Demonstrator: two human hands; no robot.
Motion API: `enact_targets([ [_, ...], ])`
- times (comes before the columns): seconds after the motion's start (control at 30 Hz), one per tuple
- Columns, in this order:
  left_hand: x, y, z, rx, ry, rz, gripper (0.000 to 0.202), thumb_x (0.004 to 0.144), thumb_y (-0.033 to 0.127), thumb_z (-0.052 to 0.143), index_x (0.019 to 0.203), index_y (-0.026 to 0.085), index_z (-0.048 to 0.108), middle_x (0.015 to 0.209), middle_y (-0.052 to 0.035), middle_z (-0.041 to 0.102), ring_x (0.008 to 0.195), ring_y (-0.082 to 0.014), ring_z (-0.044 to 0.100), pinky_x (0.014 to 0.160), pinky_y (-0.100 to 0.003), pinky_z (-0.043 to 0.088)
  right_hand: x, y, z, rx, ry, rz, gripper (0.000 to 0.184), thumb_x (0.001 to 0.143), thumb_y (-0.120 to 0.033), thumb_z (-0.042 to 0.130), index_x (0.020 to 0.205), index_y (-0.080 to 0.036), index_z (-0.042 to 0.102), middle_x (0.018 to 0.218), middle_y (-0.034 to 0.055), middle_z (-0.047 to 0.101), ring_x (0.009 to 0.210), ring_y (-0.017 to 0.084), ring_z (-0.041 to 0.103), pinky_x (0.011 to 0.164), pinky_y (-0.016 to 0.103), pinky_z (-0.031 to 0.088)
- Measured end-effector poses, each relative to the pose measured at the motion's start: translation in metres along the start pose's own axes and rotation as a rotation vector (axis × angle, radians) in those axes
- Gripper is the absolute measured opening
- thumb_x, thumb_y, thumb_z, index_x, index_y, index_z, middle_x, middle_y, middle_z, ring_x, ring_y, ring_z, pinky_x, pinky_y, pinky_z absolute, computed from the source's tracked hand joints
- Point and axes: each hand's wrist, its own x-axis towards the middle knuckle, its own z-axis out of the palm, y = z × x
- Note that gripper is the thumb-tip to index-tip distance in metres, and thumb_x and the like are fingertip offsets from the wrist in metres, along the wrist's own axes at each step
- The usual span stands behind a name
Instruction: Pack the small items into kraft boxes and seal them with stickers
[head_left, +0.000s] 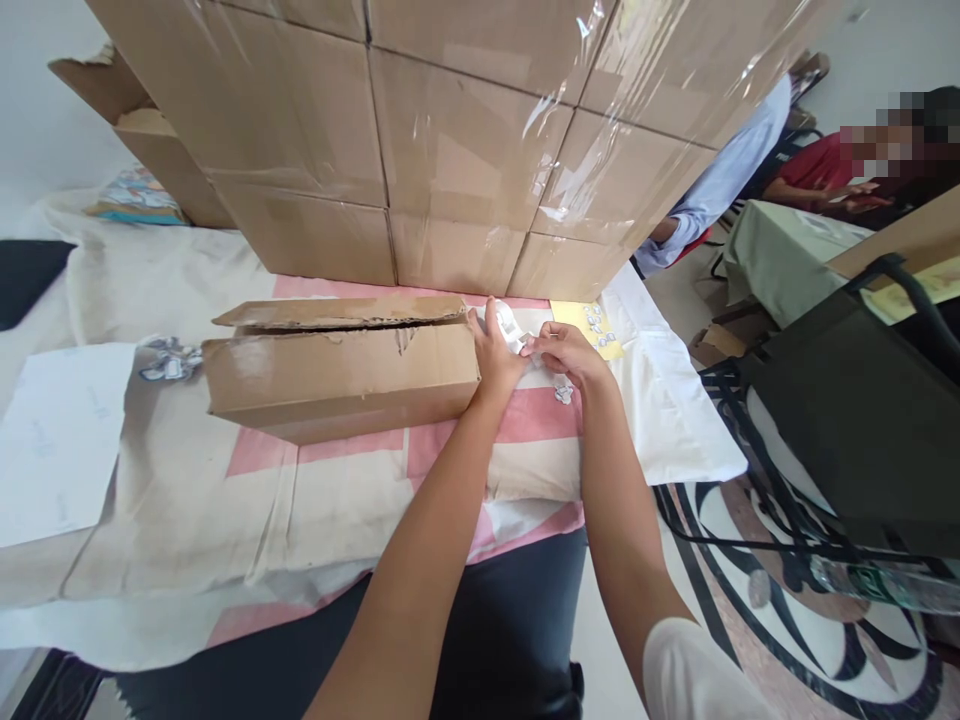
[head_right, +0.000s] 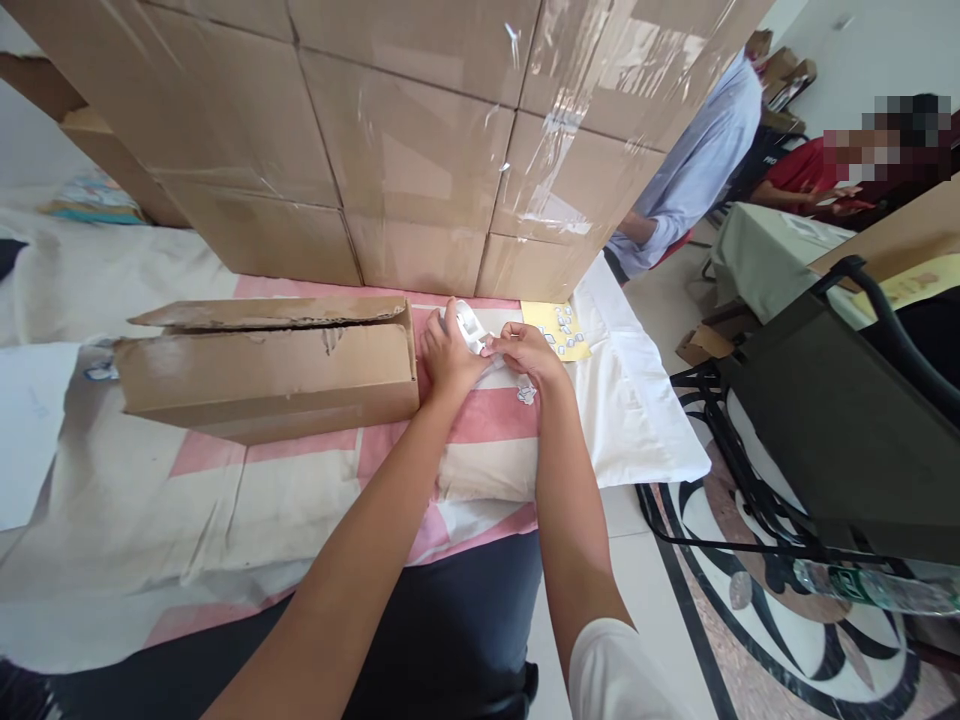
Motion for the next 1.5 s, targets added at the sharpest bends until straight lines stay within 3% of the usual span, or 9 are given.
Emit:
enact_targets([
  [0.33,0.0,0.003,-0.002,0.031,-0.009,-0.002,0.097,0.071,0.032,0.083,0.154,0.012,0.038,0.157,-0.0283,0.035,0.143,-0.0421,0.043,0.117,-0.051,0.04,0.0,0.0,0.002,0.077,-0.02,-0.05,0.048,0.056,-0.023,0.079,0.062,-0.023,0.032,0.065,-0.0026,0.07,0.037,0.001,0.023,0.039,0.021,0.012],
  [0.73,-0.002,0.003,-0.003,-0.039,-0.017,-0.011,0.091,0.075,0.037,0.083,0.152,0.021,0.038,0.16,-0.0231,0.035,0.142,-0.0424,0.044,0.112,-0.053,0.045,-0.003,-0.004,0.001,0.073,-0.011,-0.06,0.052,0.06,-0.029,0.082,0.063,-0.023,0.031,0.07,-0.0008,0.073,0.041,0.002,0.019,0.042,0.021,0.014],
  [0.97,-0.001,0.002,-0.002,-0.011,-0.023,0.003,0.092,0.077,0.036,0.081,0.154,0.013,0.036,0.159,-0.0274,0.033,0.144,-0.0401,0.042,0.119,-0.052,0.038,-0.002,0.0,-0.005,0.019,-0.022,0.0,0.049,0.06,-0.026,0.08,0.062,-0.023,0.031,0.067,0.0004,0.071,0.042,0.003,0.019,0.043,0.022,0.012],
  [1.2,-0.001,0.0,-0.001,0.007,-0.021,-0.006,0.093,0.075,0.029,0.081,0.155,0.019,0.035,0.161,-0.0249,0.033,0.144,-0.0392,0.043,0.121,-0.055,0.035,0.0,0.005,-0.005,-0.004,-0.031,-0.02,0.045,0.061,-0.023,0.077,0.062,-0.023,0.032,0.071,0.0007,0.071,0.043,0.003,0.019,0.043,0.023,0.011],
  [1.4,0.0,-0.001,0.0,0.057,-0.021,0.018,0.096,0.071,0.031,0.083,0.154,0.011,0.038,0.157,-0.0273,0.035,0.144,-0.0408,0.042,0.122,-0.051,0.034,0.0,0.006,-0.002,-0.021,-0.018,-0.052,0.048,0.061,-0.025,0.08,0.06,-0.023,0.032,0.068,0.0002,0.068,0.043,0.003,0.022,0.043,0.022,0.013],
  [1.5,0.0,-0.002,0.001,0.058,-0.015,0.025,0.098,0.07,0.032,0.084,0.154,0.013,0.038,0.156,-0.026,0.036,0.144,-0.0412,0.041,0.121,-0.051,0.035,0.0,0.009,0.0,-0.006,0.0,-0.075,0.053,0.061,-0.026,0.083,0.059,-0.023,0.031,0.067,0.0002,0.067,0.043,0.003,0.024,0.042,0.022,0.014],
])
